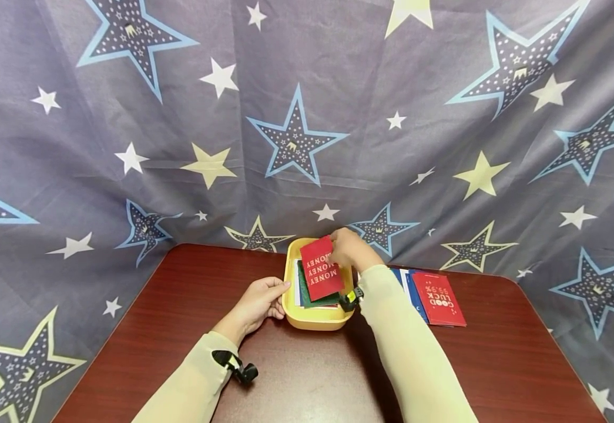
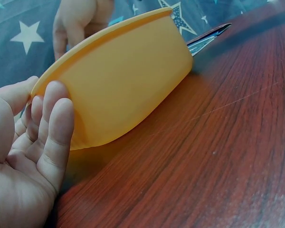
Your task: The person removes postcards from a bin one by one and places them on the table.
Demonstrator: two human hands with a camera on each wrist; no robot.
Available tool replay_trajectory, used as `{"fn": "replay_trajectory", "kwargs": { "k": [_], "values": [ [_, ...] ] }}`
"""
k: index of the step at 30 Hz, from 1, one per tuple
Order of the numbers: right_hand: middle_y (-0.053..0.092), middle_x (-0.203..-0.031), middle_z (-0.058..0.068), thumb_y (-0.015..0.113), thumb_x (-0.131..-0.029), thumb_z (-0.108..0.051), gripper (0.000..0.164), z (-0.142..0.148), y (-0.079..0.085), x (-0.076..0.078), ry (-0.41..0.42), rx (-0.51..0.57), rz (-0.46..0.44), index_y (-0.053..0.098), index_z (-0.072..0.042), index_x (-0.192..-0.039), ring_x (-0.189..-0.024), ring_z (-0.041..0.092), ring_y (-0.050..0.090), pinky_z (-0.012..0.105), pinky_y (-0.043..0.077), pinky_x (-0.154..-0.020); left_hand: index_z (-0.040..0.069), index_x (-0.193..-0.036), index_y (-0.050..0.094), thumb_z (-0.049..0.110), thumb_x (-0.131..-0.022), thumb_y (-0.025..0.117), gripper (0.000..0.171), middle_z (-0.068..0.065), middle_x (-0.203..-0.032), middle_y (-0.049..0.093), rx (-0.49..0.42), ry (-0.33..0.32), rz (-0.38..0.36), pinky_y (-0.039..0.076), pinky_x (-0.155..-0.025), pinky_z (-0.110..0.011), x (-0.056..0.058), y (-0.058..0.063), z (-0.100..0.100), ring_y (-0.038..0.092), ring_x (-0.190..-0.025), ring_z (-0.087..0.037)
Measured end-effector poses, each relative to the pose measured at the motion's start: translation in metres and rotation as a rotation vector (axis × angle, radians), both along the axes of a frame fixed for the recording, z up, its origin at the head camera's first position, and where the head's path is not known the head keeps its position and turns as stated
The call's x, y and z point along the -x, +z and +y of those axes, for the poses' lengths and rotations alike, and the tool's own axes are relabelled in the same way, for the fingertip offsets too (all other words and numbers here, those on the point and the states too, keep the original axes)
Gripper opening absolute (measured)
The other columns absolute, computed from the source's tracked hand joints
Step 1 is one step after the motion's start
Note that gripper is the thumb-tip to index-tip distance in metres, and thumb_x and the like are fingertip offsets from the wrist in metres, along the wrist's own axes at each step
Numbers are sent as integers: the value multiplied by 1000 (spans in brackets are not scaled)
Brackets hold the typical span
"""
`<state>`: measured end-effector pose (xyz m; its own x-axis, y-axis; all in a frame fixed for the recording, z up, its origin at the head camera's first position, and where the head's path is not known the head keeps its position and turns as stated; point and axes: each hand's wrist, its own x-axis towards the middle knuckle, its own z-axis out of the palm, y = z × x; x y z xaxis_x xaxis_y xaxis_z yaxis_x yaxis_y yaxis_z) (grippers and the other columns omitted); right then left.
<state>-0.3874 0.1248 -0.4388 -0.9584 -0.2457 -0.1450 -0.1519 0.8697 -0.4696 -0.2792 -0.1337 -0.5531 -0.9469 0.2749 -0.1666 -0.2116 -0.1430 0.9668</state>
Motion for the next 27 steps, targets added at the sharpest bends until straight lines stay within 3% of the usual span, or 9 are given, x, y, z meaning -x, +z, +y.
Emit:
{"fn": "replay_trajectory", "kwargs": {
  "k": [2,3,6,10,12,16,19,27],
  "values": [
    [80,-130,19,88,-97,-14,57,13,22,-25,-18,98,-17,69,5,-147,-113,30,76,47,66,-106,3,-107,66,24,-115,70,23,1,-69,64,5,-2,2,63,-54,-23,0,1,2,67,-55,-9],
    [81,-124,19,87,-99,-15,53,22,24,-30,-19,148,-10,70,6,-145,-107,29,77,46,67,-101,3,-107,66,24,-115,70,22,1,-69,64,5,1,-1,63,-53,-23,0,1,2,67,-55,-10],
    [83,-115,20,83,-104,-21,48,51,23,-40,-35,265,19,72,6,-142,-99,26,77,45,66,-97,2,-108,66,24,-114,70,23,1,-69,64,5,7,-4,62,-53,-23,-1,2,5,67,-54,-10],
    [82,-124,25,76,-109,-23,42,89,16,-49,-95,363,91,73,5,-141,-106,29,78,45,66,-100,1,-110,65,24,-115,69,24,1,-68,64,6,9,-7,62,-52,-23,0,2,7,66,-53,-10],
    [81,-125,26,74,-110,-21,39,108,12,-53,-132,379,141,74,6,-138,-105,27,76,38,64,-95,0,-110,65,23,-115,69,23,0,-67,65,3,9,-11,62,-52,-23,0,2,8,66,-53,-10],
    [83,-114,25,76,-109,-19,39,144,8,-64,-204,375,197,74,7,-137,-87,18,73,26,59,-77,1,-111,66,24,-115,70,24,0,-67,65,4,2,-12,62,-52,-23,2,2,9,67,-53,-10],
    [83,-106,21,79,-108,-21,41,166,6,-73,-258,354,201,73,5,-139,-79,13,69,25,56,-68,2,-110,66,25,-115,70,24,0,-67,65,6,2,-14,62,-52,-23,3,1,8,66,-53,-10],
    [79,-118,29,71,-111,-21,41,214,-9,-80,-383,303,206,71,4,-144,-92,27,72,28,55,-72,3,-108,65,25,-115,70,23,1,-69,64,19,23,-13,62,-52,-23,2,0,2,66,-54,-10]
  ]
}}
